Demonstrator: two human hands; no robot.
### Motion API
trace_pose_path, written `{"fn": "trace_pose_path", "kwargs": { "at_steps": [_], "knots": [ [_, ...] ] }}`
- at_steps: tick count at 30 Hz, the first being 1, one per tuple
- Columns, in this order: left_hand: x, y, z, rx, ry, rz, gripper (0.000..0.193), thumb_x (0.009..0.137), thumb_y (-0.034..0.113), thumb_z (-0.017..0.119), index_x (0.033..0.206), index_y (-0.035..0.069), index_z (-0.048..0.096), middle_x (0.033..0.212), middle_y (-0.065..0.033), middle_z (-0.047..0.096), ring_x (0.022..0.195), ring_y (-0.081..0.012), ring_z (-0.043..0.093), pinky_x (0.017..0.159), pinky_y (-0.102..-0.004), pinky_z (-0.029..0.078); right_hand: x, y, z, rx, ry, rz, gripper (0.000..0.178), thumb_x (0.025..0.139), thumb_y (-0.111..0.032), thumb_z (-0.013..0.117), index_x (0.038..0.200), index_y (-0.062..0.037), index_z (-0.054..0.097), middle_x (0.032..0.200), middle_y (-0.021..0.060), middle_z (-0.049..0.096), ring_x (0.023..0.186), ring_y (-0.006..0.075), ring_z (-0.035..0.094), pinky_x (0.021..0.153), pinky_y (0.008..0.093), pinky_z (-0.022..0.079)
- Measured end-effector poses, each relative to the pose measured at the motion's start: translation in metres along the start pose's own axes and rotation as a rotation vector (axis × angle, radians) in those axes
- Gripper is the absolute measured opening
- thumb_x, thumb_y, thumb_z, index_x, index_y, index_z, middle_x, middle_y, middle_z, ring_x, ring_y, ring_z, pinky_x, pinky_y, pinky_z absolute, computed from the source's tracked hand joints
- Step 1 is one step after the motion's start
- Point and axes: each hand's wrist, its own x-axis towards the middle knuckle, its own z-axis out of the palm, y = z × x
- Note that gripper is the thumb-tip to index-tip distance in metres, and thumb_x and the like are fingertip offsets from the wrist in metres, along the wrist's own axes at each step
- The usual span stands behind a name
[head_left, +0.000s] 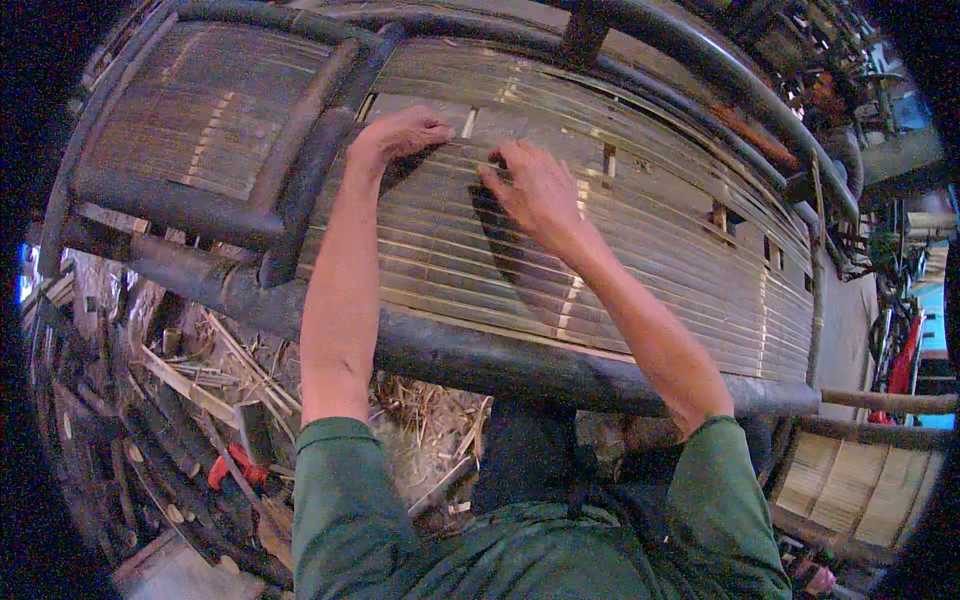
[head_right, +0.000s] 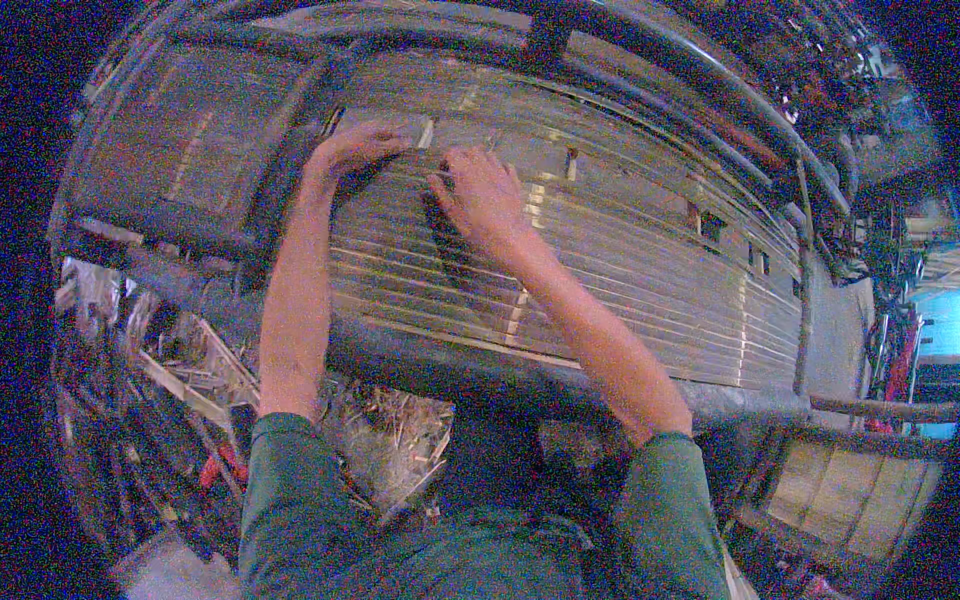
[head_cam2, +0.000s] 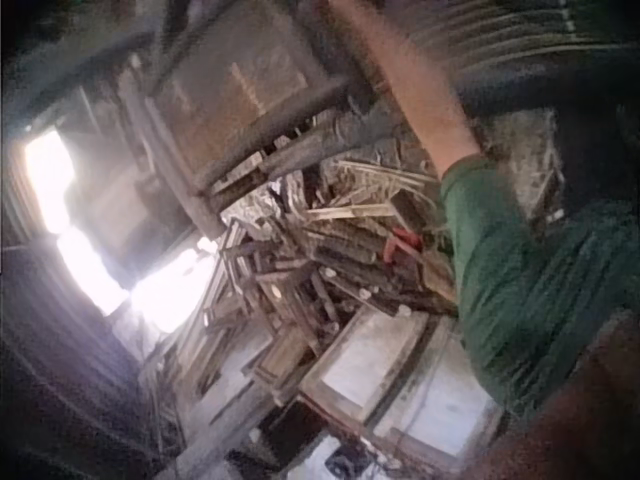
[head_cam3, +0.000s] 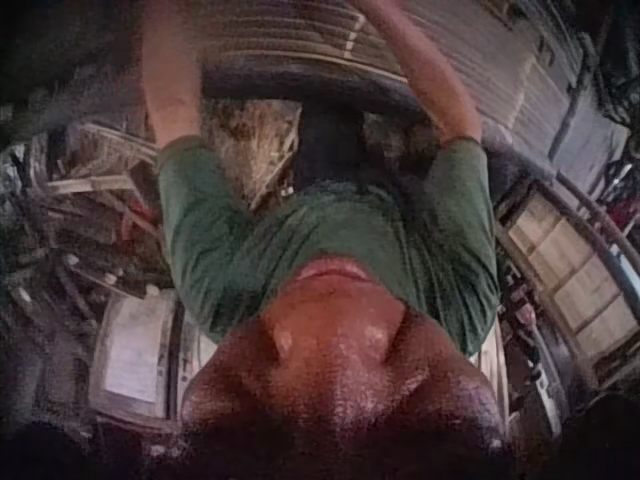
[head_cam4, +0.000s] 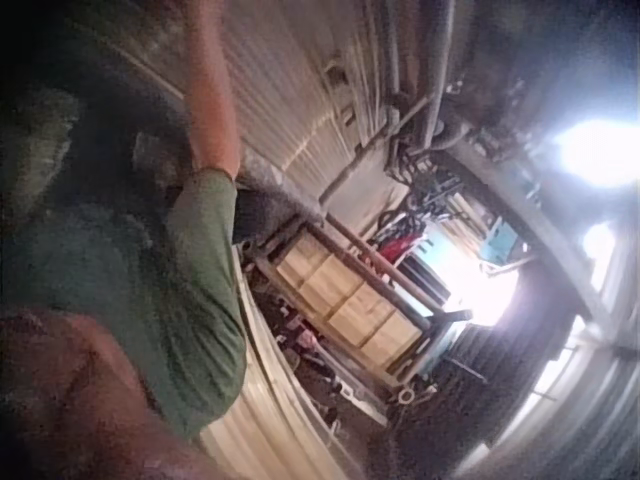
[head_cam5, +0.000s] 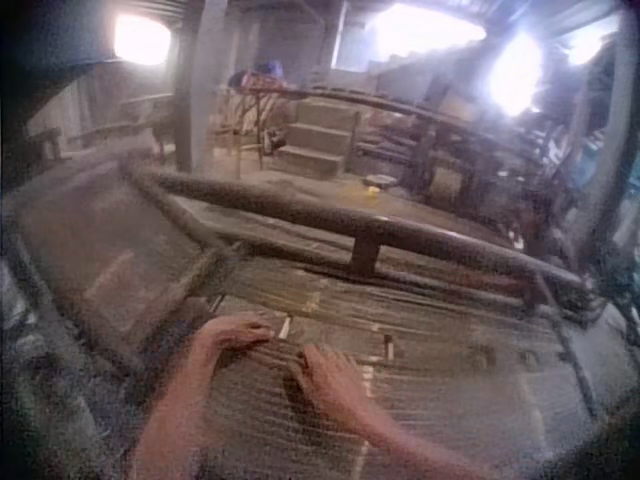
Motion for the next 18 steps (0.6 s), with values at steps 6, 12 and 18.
{"fn": "trace_pose_path", "kwargs": {
  "at_steps": [6, 12, 18],
  "knots": [
    [-0.003, 0.026, -0.002, 0.26, -0.018, -0.183, 0.039, 0.086, 0.039, 0.057, 0.104, 0.005, 0.064, 0.099, -0.0098, 0.066, 0.091, -0.0213, 0.058, 0.08, -0.0337, 0.045, 0.016, -0.004, 0.016, -0.042, 0.032, -0.019, 0.023, 0.082, -0.028, 0.059, 0.093, -0.008, 0.061, 0.095, 0.0143, 0.061, 0.091, 0.0348, 0.057, 0.075, 0.0462, 0.044],
    [0.011, -0.003, 0.0, 0.077, -0.105, -0.107, 0.032, 0.088, 0.034, 0.055, 0.097, 0.004, 0.066, 0.088, -0.0045, 0.066, 0.083, -0.015, 0.056, 0.075, -0.0327, 0.045, 0.037, -0.007, 0.023, -0.11, -0.11, -0.031, 0.018, 0.08, -0.023, 0.056, 0.083, -0.0056, 0.063, 0.087, 0.0179, 0.063, 0.084, 0.0369, 0.06, 0.071, 0.0491, 0.047],
    [0.008, -0.004, 0.001, -0.005, -0.092, 0.042, 0.038, 0.091, 0.034, 0.052, 0.077, -0.001, 0.05, 0.063, 0.0021, 0.039, 0.062, -0.0133, 0.036, 0.054, -0.0342, 0.033, 0.051, -0.005, 0.029, -0.084, -0.197, 0.02, 0.022, 0.08, -0.022, 0.054, 0.082, -0.0025, 0.063, 0.083, 0.0203, 0.064, 0.078, 0.038, 0.062, 0.067, 0.0473, 0.05]
  ]
}}
